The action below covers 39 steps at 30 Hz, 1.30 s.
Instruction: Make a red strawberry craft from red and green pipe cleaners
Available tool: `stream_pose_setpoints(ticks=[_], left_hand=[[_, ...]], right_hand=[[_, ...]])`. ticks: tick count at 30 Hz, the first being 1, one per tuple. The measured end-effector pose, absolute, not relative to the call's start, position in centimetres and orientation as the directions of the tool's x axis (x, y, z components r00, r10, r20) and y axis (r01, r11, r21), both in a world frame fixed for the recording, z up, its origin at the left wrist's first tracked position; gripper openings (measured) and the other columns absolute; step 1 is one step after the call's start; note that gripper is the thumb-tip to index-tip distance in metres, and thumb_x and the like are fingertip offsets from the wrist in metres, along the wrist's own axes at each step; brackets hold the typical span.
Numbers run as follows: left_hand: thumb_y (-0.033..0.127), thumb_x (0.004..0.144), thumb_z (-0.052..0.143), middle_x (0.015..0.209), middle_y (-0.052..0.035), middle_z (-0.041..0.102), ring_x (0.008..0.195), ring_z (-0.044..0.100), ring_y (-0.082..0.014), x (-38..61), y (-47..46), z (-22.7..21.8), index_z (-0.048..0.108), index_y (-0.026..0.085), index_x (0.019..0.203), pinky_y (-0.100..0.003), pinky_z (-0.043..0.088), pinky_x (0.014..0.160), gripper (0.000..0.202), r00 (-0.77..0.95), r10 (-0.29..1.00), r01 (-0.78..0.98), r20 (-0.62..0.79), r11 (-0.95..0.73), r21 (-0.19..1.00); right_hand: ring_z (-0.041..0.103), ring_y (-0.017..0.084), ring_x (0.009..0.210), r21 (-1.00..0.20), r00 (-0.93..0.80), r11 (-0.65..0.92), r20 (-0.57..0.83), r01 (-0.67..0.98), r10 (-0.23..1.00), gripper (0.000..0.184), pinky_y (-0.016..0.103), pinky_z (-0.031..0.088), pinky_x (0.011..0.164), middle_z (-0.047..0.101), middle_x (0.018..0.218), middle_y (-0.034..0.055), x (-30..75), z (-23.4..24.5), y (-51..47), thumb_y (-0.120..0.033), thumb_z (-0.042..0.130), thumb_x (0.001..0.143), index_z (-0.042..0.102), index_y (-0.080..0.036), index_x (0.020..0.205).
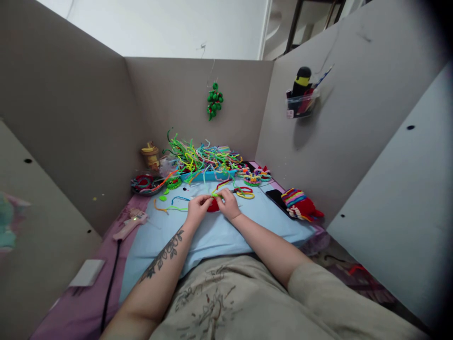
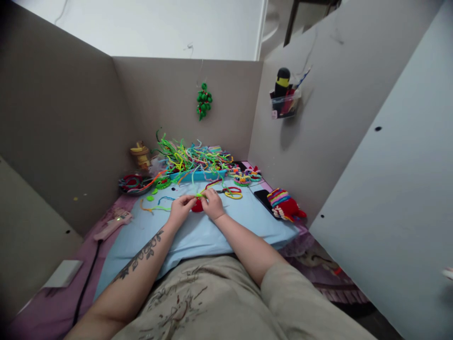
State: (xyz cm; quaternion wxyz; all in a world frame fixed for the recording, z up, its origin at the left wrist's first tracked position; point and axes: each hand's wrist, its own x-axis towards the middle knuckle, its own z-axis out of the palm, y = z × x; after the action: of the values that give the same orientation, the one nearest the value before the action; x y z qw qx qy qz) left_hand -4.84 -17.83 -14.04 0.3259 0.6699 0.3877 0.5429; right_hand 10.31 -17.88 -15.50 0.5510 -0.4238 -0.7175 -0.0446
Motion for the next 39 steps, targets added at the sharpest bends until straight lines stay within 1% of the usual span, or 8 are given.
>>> stream_pose_setpoints(ticks=[4, 10, 17, 20, 23, 28, 35, 39], left_hand=[[0.027, 0.072, 0.063, 0.069, -0.0031, 0.070, 0.061, 0.061, -0.0152, -4.8, -18.0, -13.7, 0.071, 0.015, 0.078, -0.026, 0.048, 0.059, 0.015, 0.115, 0.876, 0.183, 0.469, -0.483, 0.857], [0.027, 0.070, 0.065, 0.069, -0.0033, 0.071, 0.063, 0.063, -0.0165, -4.8, -18.0, -13.7, 0.071, 0.016, 0.074, -0.027, 0.050, 0.063, 0.014, 0.105, 0.881, 0.174, 0.461, -0.473, 0.864], [0.029, 0.072, 0.065, 0.072, -0.0027, 0.071, 0.067, 0.064, -0.0167, -4.5, -18.2, -13.7, 0.070, 0.017, 0.072, -0.027, 0.049, 0.065, 0.014, 0.093, 0.868, 0.198, 0.487, -0.496, 0.845], [0.029, 0.074, 0.062, 0.071, -0.0029, 0.070, 0.066, 0.062, -0.0161, -4.5, -18.1, -13.7, 0.069, 0.016, 0.073, -0.027, 0.048, 0.063, 0.014, 0.095, 0.862, 0.234, 0.497, -0.505, 0.831], [0.026, 0.075, 0.060, 0.076, -0.0039, 0.070, 0.070, 0.062, -0.0164, -4.7, -18.0, -13.7, 0.068, 0.016, 0.075, -0.027, 0.048, 0.065, 0.013, 0.098, 0.849, 0.264, 0.519, -0.525, 0.809], [0.022, 0.077, 0.057, 0.080, -0.0042, 0.069, 0.077, 0.062, -0.0174, -5.0, -17.7, -14.0, 0.066, 0.017, 0.079, -0.028, 0.048, 0.071, 0.011, 0.101, 0.821, 0.270, 0.562, -0.566, 0.779], [0.016, 0.077, 0.055, 0.086, -0.0047, 0.068, 0.080, 0.061, -0.0172, -5.2, -17.8, -14.0, 0.066, 0.018, 0.086, -0.029, 0.047, 0.073, 0.015, 0.127, 0.787, 0.313, 0.603, -0.609, 0.729], [0.016, 0.078, 0.054, 0.087, -0.0056, 0.069, 0.078, 0.061, -0.0172, -5.1, -17.8, -14.0, 0.067, 0.018, 0.089, -0.029, 0.047, 0.072, 0.017, 0.130, 0.787, 0.302, 0.603, -0.611, 0.732]], right_hand=[[0.050, 0.020, 0.077, -0.421, -0.024, 0.629, 0.819, 0.654, 0.573, 0.009, 0.032, 0.042, 0.072, 0.054, 0.075, 0.0037, 10.3, -15.5, -17.8, -0.014, 0.050, 0.079, 0.052, -0.021, 0.073], [0.048, 0.019, 0.073, -0.411, -0.022, 0.611, 0.818, 0.677, 0.575, 0.014, 0.030, 0.040, 0.068, 0.048, 0.068, 0.0015, 10.3, -15.7, -17.7, -0.012, 0.051, 0.073, 0.045, -0.022, 0.065], [0.045, 0.021, 0.074, -0.372, -0.058, 0.586, 0.809, 0.720, 0.584, 0.015, 0.032, 0.039, 0.068, 0.047, 0.070, 0.0026, 10.2, -16.1, -17.4, -0.012, 0.050, 0.072, 0.042, -0.022, 0.065], [0.046, 0.021, 0.074, -0.393, -0.069, 0.599, 0.795, 0.698, 0.602, 0.012, 0.032, 0.040, 0.068, 0.048, 0.071, 0.0029, 10.1, -16.0, -17.6, -0.015, 0.051, 0.075, 0.044, -0.022, 0.068], [0.048, 0.020, 0.076, -0.433, -0.094, 0.632, 0.774, 0.642, 0.626, 0.005, 0.031, 0.042, 0.069, 0.051, 0.077, 0.0036, 9.9, -15.6, -18.1, -0.018, 0.053, 0.076, 0.049, -0.021, 0.077], [0.051, 0.021, 0.087, -0.430, -0.152, 0.685, 0.773, 0.588, 0.616, 0.012, 0.034, 0.044, 0.078, 0.055, 0.086, 0.0063, 9.9, -15.0, -18.7, -0.017, 0.051, 0.080, 0.055, -0.019, 0.090], [0.052, 0.021, 0.087, -0.414, -0.173, 0.705, 0.781, 0.575, 0.600, 0.013, 0.035, 0.044, 0.082, 0.058, 0.086, 0.0067, 10.0, -15.1, -18.6, -0.018, 0.047, 0.084, 0.057, -0.019, 0.092], [0.052, 0.021, 0.086, -0.399, -0.171, 0.719, 0.798, 0.569, 0.578, 0.015, 0.035, 0.044, 0.081, 0.059, 0.086, 0.0073, 10.1, -15.3, -18.4, -0.017, 0.044, 0.086, 0.058, -0.019, 0.091]])
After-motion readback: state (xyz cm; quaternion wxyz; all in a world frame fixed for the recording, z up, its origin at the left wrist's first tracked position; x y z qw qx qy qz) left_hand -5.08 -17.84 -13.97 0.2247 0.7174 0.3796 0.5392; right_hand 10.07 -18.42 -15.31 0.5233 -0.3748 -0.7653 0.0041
